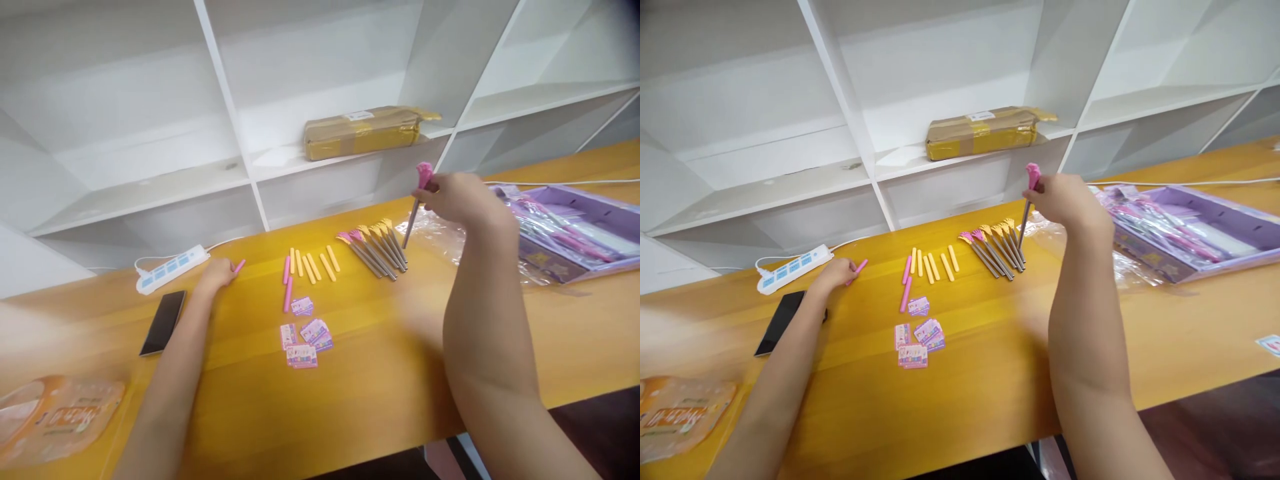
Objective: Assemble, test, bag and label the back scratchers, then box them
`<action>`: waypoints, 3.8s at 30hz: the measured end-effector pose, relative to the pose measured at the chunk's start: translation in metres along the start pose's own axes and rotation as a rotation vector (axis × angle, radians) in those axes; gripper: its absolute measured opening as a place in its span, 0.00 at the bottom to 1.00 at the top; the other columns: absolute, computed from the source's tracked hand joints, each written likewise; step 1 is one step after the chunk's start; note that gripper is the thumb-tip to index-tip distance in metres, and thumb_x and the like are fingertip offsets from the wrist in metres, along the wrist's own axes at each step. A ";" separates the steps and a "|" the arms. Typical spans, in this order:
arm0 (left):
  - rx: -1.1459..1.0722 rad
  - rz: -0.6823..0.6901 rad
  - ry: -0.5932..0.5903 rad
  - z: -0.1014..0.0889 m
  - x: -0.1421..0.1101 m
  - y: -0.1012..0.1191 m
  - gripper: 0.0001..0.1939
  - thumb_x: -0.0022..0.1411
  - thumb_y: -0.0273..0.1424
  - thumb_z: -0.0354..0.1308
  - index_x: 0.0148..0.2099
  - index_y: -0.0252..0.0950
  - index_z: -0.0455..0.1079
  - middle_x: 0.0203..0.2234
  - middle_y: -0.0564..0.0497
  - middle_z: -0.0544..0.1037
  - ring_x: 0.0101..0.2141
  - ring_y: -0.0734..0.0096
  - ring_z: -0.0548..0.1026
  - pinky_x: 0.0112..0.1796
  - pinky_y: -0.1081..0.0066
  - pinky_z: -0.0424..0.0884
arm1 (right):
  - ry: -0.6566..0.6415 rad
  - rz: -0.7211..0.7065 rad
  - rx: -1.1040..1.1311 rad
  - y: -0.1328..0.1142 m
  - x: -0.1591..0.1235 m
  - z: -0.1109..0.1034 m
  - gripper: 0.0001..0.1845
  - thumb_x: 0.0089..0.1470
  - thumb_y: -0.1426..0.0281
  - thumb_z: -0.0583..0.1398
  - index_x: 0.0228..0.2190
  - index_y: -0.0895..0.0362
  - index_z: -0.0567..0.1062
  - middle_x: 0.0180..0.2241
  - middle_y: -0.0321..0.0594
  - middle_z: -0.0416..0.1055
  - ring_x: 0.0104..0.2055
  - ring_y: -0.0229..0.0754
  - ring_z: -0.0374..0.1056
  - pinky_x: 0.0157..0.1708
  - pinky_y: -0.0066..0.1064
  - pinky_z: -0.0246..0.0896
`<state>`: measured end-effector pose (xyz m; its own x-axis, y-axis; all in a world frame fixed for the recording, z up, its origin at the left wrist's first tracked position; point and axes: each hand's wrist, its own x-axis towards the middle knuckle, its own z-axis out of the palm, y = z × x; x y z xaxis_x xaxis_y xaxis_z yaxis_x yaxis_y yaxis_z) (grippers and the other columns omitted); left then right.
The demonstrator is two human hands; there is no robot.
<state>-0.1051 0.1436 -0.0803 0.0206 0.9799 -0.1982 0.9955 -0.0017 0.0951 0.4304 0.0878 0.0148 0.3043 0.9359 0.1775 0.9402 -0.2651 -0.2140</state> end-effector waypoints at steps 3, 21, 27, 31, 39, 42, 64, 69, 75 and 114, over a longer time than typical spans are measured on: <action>-0.047 0.036 0.003 -0.009 -0.007 0.002 0.07 0.54 0.37 0.62 0.31 0.40 0.76 0.21 0.48 0.79 0.30 0.56 0.81 0.36 0.66 0.70 | 0.206 0.009 0.196 -0.005 -0.028 -0.025 0.15 0.64 0.58 0.61 0.31 0.55 0.75 0.29 0.43 0.75 0.31 0.44 0.64 0.35 0.36 0.56; -0.371 0.536 0.326 -0.098 -0.175 0.060 0.11 0.75 0.42 0.56 0.51 0.44 0.74 0.44 0.50 0.85 0.40 0.64 0.84 0.41 0.65 0.81 | 0.230 -0.546 1.652 -0.097 -0.099 -0.042 0.16 0.58 0.56 0.70 0.30 0.55 0.77 0.22 0.36 0.70 0.17 0.35 0.64 0.13 0.28 0.49; -0.370 0.615 0.380 -0.092 -0.185 0.061 0.11 0.75 0.39 0.57 0.55 0.44 0.74 0.47 0.48 0.84 0.41 0.64 0.84 0.44 0.64 0.83 | 0.158 -0.581 1.666 -0.119 -0.110 -0.032 0.16 0.62 0.53 0.68 0.30 0.51 0.77 0.22 0.33 0.71 0.17 0.34 0.63 0.15 0.29 0.54; -0.336 0.648 0.405 -0.092 -0.191 0.064 0.12 0.75 0.36 0.55 0.57 0.44 0.74 0.48 0.49 0.83 0.43 0.64 0.83 0.47 0.62 0.83 | 0.108 -0.607 1.656 -0.128 -0.110 -0.024 0.19 0.63 0.49 0.67 0.32 0.50 0.75 0.23 0.34 0.70 0.19 0.35 0.65 0.16 0.29 0.57; -0.284 0.646 0.470 -0.093 -0.194 0.064 0.12 0.76 0.35 0.54 0.56 0.43 0.74 0.47 0.49 0.84 0.43 0.64 0.82 0.46 0.62 0.82 | 0.114 -0.577 1.682 -0.132 -0.112 -0.021 0.18 0.63 0.50 0.67 0.32 0.49 0.76 0.23 0.34 0.69 0.19 0.36 0.62 0.15 0.30 0.54; -0.275 0.652 0.500 -0.093 -0.196 0.065 0.11 0.76 0.35 0.54 0.55 0.44 0.75 0.46 0.50 0.84 0.42 0.65 0.83 0.47 0.63 0.81 | 0.128 -0.574 1.657 -0.132 -0.113 -0.021 0.18 0.64 0.49 0.66 0.32 0.48 0.75 0.23 0.33 0.68 0.18 0.36 0.62 0.15 0.30 0.52; -0.126 0.678 0.657 -0.089 -0.197 0.067 0.13 0.78 0.35 0.54 0.58 0.47 0.76 0.46 0.52 0.85 0.40 0.66 0.82 0.43 0.66 0.75 | 0.181 -0.552 1.631 -0.131 -0.106 -0.011 0.19 0.63 0.46 0.66 0.32 0.47 0.75 0.26 0.35 0.69 0.22 0.38 0.67 0.17 0.31 0.55; -0.069 0.728 0.704 -0.089 -0.196 0.066 0.15 0.80 0.34 0.52 0.60 0.48 0.78 0.48 0.52 0.85 0.42 0.66 0.82 0.42 0.67 0.73 | 0.160 -0.596 1.623 -0.127 -0.101 -0.009 0.18 0.65 0.47 0.65 0.33 0.46 0.75 0.27 0.36 0.70 0.24 0.40 0.69 0.18 0.32 0.55; -0.017 0.730 0.771 -0.085 -0.193 0.064 0.15 0.80 0.34 0.53 0.59 0.46 0.79 0.49 0.51 0.86 0.44 0.66 0.83 0.40 0.70 0.73 | 0.186 -0.574 1.698 -0.132 -0.100 -0.008 0.18 0.62 0.50 0.68 0.31 0.49 0.76 0.24 0.35 0.70 0.20 0.37 0.66 0.15 0.30 0.54; 0.078 0.721 0.898 -0.077 -0.188 0.070 0.14 0.79 0.29 0.53 0.58 0.42 0.77 0.47 0.49 0.86 0.44 0.63 0.83 0.40 0.66 0.74 | 0.182 -0.579 1.838 -0.152 -0.105 0.005 0.22 0.59 0.50 0.71 0.30 0.52 0.73 0.22 0.30 0.68 0.18 0.32 0.62 0.15 0.24 0.56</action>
<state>-0.0466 -0.0258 0.0388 0.5442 0.5349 0.6463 0.7831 -0.6002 -0.1627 0.2551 0.0315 0.0236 0.1876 0.7434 0.6420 -0.3323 0.6631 -0.6707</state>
